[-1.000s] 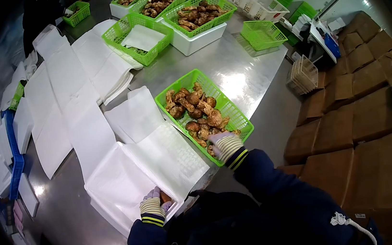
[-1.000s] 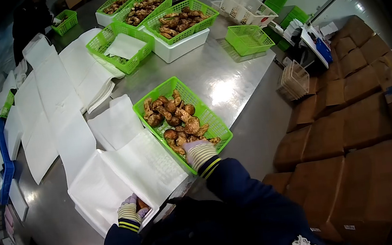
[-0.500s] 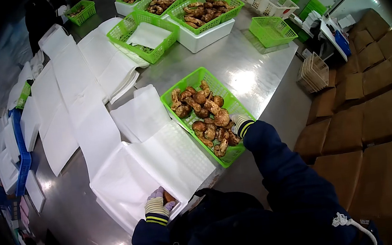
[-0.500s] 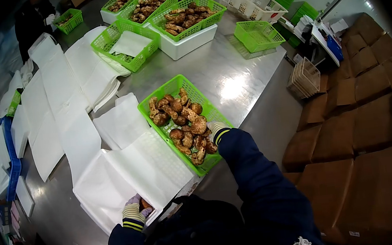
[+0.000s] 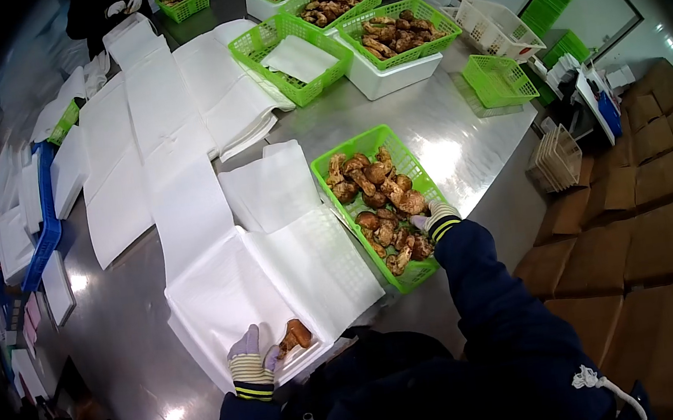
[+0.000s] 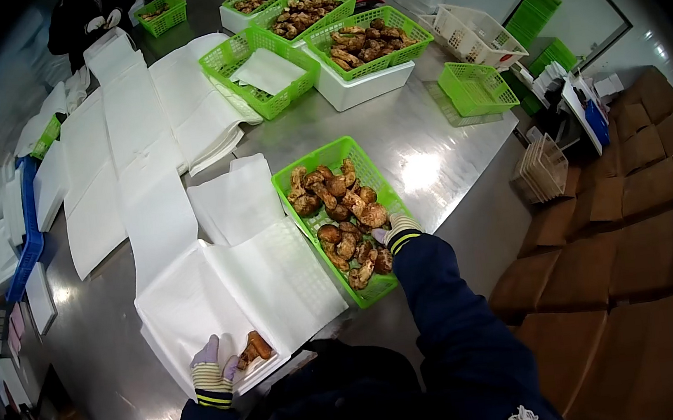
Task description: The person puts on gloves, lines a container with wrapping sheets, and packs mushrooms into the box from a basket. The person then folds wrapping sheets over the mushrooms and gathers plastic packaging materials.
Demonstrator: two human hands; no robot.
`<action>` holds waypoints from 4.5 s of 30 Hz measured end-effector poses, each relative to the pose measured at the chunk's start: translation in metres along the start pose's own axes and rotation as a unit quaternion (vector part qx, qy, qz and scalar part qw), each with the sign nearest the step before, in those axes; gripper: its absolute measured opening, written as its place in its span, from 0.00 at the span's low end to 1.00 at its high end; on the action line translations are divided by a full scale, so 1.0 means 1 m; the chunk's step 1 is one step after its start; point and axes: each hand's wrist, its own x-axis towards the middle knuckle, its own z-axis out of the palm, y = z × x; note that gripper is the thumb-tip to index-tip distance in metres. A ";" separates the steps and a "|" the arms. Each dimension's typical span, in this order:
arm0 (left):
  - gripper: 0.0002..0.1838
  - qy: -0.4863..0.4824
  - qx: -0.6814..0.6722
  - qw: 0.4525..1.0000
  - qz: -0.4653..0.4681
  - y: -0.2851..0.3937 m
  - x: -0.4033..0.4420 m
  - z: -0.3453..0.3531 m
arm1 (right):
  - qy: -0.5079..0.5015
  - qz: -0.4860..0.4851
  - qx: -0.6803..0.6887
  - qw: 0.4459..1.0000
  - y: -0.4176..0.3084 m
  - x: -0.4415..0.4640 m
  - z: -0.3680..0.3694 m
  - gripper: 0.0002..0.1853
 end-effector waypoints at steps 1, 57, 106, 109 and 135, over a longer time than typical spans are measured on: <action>0.32 0.016 0.031 0.999 0.013 0.000 -0.004 -0.006 | -0.024 0.022 0.012 0.999 0.026 0.033 0.017 0.35; 0.10 -0.070 0.223 0.972 0.006 -0.033 -0.009 0.001 | -0.219 -0.524 -0.372 0.734 -0.261 -0.172 0.123 0.13; 0.17 -0.217 0.157 0.964 0.005 -0.034 0.008 0.015 | -0.102 -0.597 -0.123 0.786 -0.232 -0.161 0.080 0.12; 0.20 -0.137 0.109 0.984 0.014 -0.031 0.006 0.013 | 0.055 -0.375 -0.050 0.924 -0.176 -0.110 0.030 0.12; 0.20 -0.124 0.169 0.978 -0.017 -0.018 -0.004 -0.006 | -0.161 -0.592 -0.070 0.786 -0.280 -0.157 0.057 0.20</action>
